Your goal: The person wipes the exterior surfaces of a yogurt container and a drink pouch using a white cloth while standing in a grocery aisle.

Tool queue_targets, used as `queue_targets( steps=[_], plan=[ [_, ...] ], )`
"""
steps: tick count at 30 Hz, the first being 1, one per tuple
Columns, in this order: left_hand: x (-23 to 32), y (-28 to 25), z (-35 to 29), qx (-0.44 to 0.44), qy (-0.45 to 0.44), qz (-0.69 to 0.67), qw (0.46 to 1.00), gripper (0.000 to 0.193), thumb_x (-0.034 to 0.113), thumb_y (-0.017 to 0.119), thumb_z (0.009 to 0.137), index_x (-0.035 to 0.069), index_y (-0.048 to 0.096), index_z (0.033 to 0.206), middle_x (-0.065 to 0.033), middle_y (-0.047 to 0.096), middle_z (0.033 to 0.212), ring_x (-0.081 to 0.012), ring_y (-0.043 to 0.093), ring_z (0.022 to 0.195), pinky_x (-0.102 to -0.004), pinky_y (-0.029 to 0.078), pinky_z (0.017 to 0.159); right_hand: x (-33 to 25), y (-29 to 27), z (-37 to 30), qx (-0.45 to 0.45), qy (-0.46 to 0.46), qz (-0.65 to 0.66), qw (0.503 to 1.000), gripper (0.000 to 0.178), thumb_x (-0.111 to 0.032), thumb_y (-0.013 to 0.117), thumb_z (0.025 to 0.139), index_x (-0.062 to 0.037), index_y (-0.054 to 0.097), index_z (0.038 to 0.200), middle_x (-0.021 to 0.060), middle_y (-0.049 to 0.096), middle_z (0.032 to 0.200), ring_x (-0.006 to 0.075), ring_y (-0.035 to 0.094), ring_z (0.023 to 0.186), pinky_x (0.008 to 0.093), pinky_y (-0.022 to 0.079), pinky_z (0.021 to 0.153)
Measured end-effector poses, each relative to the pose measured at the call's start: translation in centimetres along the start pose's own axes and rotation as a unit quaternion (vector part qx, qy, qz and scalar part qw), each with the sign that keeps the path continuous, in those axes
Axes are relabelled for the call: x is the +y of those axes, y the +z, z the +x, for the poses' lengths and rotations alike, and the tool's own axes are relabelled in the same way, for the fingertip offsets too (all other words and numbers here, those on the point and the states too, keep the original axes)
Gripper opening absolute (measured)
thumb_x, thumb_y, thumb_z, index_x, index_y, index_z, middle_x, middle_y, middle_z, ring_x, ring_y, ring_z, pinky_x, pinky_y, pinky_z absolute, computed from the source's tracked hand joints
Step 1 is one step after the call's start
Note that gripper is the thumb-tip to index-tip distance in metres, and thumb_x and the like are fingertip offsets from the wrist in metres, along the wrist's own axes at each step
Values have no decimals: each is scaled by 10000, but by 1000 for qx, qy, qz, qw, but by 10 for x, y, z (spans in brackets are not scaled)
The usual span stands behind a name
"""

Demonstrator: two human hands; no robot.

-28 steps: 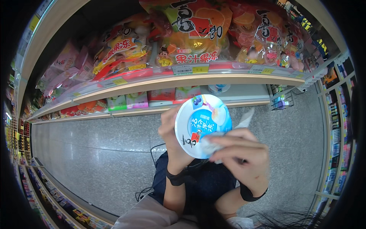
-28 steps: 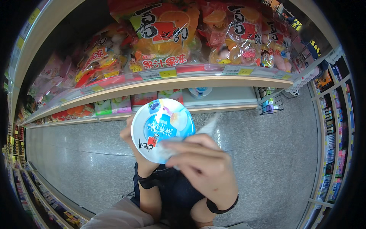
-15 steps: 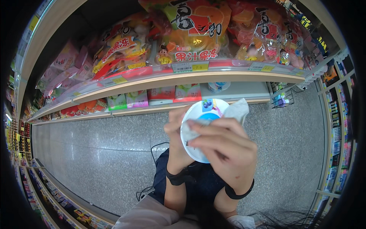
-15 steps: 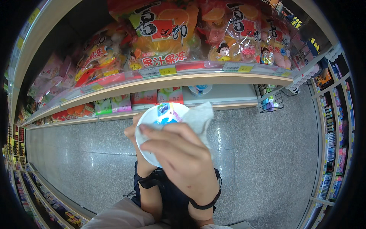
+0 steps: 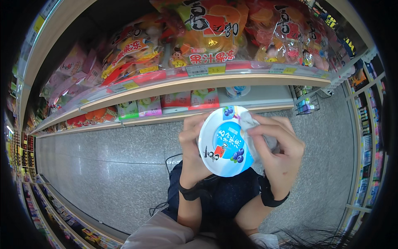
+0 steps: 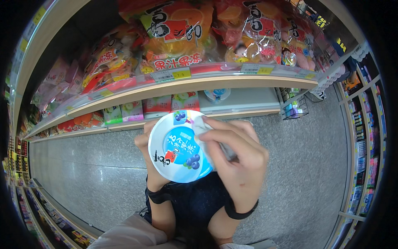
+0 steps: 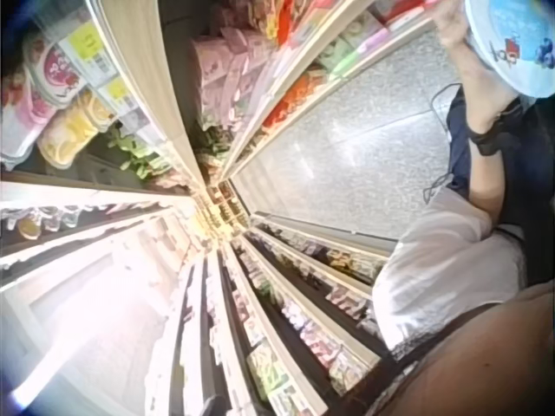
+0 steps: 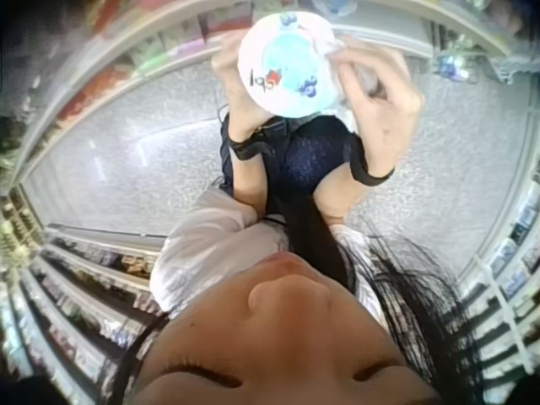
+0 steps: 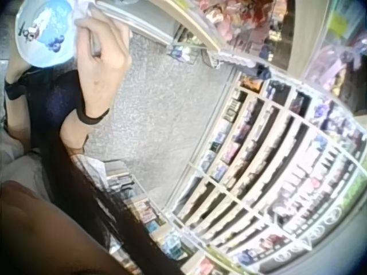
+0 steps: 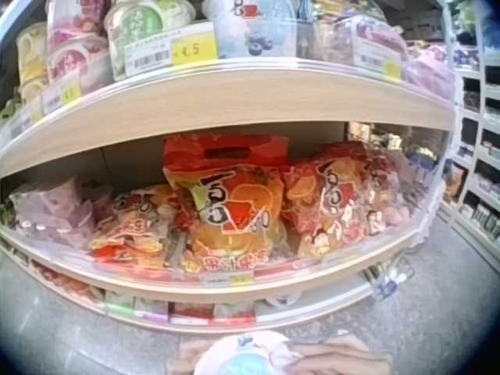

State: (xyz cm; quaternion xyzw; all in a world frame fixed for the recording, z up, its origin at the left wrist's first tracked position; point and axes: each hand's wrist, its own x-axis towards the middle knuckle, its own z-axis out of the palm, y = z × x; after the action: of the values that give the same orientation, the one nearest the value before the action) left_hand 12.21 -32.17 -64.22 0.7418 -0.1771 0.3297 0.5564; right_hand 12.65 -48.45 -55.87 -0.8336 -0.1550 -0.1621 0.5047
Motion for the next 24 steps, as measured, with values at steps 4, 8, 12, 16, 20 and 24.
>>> queue_targets(
  steps=[4,8,12,16,20,24],
  plan=[
    [5,-1,-1,-22,6,-24,999,865,86,866,567,145,313,1228,-174,461,1191,-294,508,1094,-373,468,865,-11,20,3,40,-73,-16,996,191,48,694,621,-50,689,785,71,695,961,219,607,790,295,500,658],
    [3,-4,-11,19,-26,14,999,801,151,851,614,104,317,1210,-182,466,1190,-293,516,1068,-377,452,861,-24,25,-3,-77,-131,95,984,221,39,704,609,-37,679,814,54,692,966,212,601,796,305,507,687],
    [14,-11,-8,59,-96,45,993,748,206,859,599,52,386,1158,-169,498,1160,-262,528,1047,-364,457,855,-18,13,-9,-190,-128,178,957,247,44,703,601,-55,692,826,38,691,980,198,599,802,305,507,690],
    [11,-13,-7,10,-63,38,997,738,190,862,592,61,399,1153,-166,502,1151,-257,533,1043,-364,463,850,-16,-6,-10,-187,-100,113,971,213,40,707,596,-58,701,786,40,697,970,181,599,802,288,500,680],
    [10,-10,-6,-28,-42,-21,998,749,163,852,607,85,367,1172,-174,490,1157,-268,529,1052,-369,467,849,-16,-7,-6,-48,-73,3,996,210,41,706,593,-66,695,774,60,702,937,206,605,778,290,497,685],
    [10,-12,-10,-49,-50,-51,996,764,136,843,622,110,335,1192,-183,478,1163,-280,526,1061,-375,471,848,-21,14,-2,65,-73,-41,994,210,39,700,596,-58,684,782,72,698,936,231,597,782,303,496,674]
  ],
)
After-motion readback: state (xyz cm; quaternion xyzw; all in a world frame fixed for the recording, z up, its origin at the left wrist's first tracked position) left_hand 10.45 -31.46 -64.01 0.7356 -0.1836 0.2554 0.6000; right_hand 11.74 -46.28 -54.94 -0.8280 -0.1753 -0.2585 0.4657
